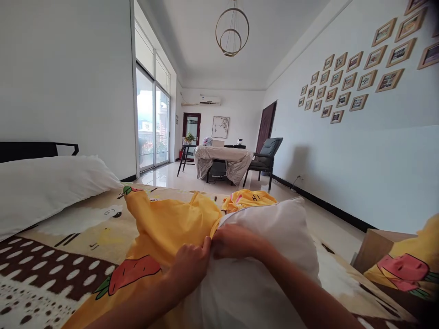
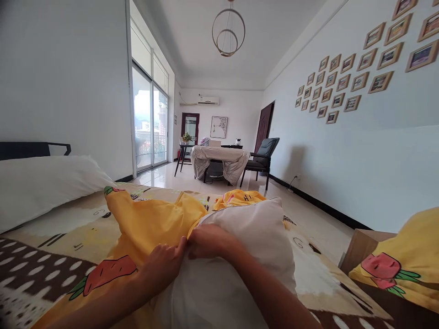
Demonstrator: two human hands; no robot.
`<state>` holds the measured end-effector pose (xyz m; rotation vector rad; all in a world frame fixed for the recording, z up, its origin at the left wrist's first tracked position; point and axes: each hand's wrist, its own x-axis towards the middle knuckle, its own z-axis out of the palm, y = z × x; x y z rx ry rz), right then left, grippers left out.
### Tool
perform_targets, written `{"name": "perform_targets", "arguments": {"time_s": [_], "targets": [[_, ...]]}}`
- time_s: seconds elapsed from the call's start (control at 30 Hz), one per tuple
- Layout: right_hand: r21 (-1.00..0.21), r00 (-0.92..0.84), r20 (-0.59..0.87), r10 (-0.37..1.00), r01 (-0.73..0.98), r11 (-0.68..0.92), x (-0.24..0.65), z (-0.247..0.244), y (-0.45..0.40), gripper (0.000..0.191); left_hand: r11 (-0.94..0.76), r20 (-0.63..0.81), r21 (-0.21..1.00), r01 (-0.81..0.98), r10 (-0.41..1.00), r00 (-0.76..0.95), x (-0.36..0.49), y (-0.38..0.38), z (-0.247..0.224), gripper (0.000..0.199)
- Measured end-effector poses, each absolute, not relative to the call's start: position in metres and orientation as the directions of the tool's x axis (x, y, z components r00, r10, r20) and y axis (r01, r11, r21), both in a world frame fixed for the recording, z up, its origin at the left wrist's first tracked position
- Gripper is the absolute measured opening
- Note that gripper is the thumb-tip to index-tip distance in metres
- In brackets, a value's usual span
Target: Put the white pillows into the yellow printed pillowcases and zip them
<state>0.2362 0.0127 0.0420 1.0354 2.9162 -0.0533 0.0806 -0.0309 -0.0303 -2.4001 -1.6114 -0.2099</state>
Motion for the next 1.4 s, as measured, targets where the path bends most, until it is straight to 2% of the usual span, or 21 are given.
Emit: {"name": "perform_targets", "arguments": {"time_s": [0.1, 0.13, 0.23, 0.27, 0.33, 0.43, 0.53, 0.63, 0.7, 0.8, 0.93, 1.03, 1.1, 1.2, 1.27, 1.33, 1.4], "targets": [[-0.140, -0.778, 0.076, 0.623, 0.611, 0.780, 0.250, 0.071, -0.001, 0.015, -0.357, 0.213, -0.155, 0.921, 0.899, 0.384, 0.079, -0.048, -0.022, 0.051], [-0.132, -0.768, 0.134, 0.627, 0.613, 0.779, 0.254, 0.074, -0.004, 0.022, -0.363, 0.190, -0.154, 0.919, 0.902, 0.388, 0.079, -0.053, -0.021, 0.051], [0.079, -0.700, 0.356, 0.619, 0.682, 0.727, 0.266, 0.067, -0.002, 0.065, -0.410, 0.130, -0.132, 0.902, 0.895, 0.426, 0.081, -0.067, -0.021, 0.049], [0.145, -0.680, 0.413, 0.606, 0.705, 0.694, 0.269, 0.061, 0.002, 0.073, -0.435, 0.119, -0.126, 0.891, 0.886, 0.449, 0.082, -0.072, -0.023, 0.047], [0.184, -0.680, 0.412, 0.606, 0.714, 0.676, 0.272, 0.049, 0.011, 0.078, -0.492, 0.099, -0.117, 0.863, 0.858, 0.503, 0.086, -0.079, -0.027, 0.045], [0.084, -0.731, 0.209, 0.650, 0.675, 0.733, 0.270, 0.031, 0.024, 0.083, -0.548, 0.057, -0.107, 0.830, 0.830, 0.555, 0.092, -0.086, -0.034, 0.040], [0.029, -0.707, 0.141, 0.693, 0.703, 0.711, 0.266, 0.015, 0.033, 0.069, -0.559, 0.069, -0.120, 0.821, 0.820, 0.568, 0.094, -0.087, -0.044, 0.033], [0.026, -0.599, 0.237, 0.764, 0.791, 0.612, 0.265, 0.015, 0.043, 0.040, -0.543, 0.227, -0.130, 0.829, 0.798, 0.558, 0.085, -0.086, -0.052, 0.033], [0.043, -0.486, 0.338, 0.806, 0.863, 0.503, 0.265, 0.027, 0.049, 0.026, -0.523, 0.358, -0.121, 0.843, 0.769, 0.529, 0.073, -0.084, -0.054, 0.047], [0.094, -0.358, 0.484, 0.799, 0.929, 0.359, 0.266, 0.064, 0.053, 0.019, -0.499, 0.448, -0.141, 0.855, 0.738, 0.504, 0.051, -0.073, -0.056, 0.065], [0.207, -0.299, 0.661, 0.688, 0.954, 0.215, 0.266, 0.126, 0.046, 0.019, -0.369, 0.408, -0.194, 0.909, 0.812, 0.417, 0.029, -0.040, -0.063, 0.063], [0.258, -0.285, 0.770, 0.571, 0.957, 0.130, 0.259, 0.151, 0.034, 0.023, -0.270, 0.264, -0.111, 0.957, 0.920, 0.290, 0.023, -0.016, -0.074, 0.066], [0.309, -0.331, 0.752, 0.570, 0.941, 0.139, 0.249, 0.147, 0.023, 0.024, -0.249, 0.169, -0.027, 0.968, 0.954, 0.250, 0.021, -0.006, -0.082, 0.065], [0.404, -0.503, 0.532, 0.680, 0.858, 0.319, 0.233, 0.124, 0.007, 0.018, -0.248, 0.135, 0.079, 0.966, 0.962, 0.236, 0.017, 0.003, -0.095, 0.065], [0.402, -0.568, 0.389, 0.725, 0.813, 0.421, 0.230, 0.112, 0.001, 0.017, -0.251, 0.133, 0.156, 0.955, 0.964, 0.232, 0.012, 0.007, -0.102, 0.064], [0.354, -0.517, 0.344, 0.784, 0.845, 0.402, 0.238, 0.110, 0.005, 0.024, -0.230, 0.117, 0.300, 0.926, 0.972, 0.204, 0.007, 0.012, -0.109, 0.062], [0.268, -0.373, 0.325, 0.869, 0.917, 0.294, 0.258, 0.115, 0.019, 0.030, -0.196, 0.107, 0.546, 0.814, 0.981, 0.164, 0.002, 0.016, -0.114, 0.058]]}}
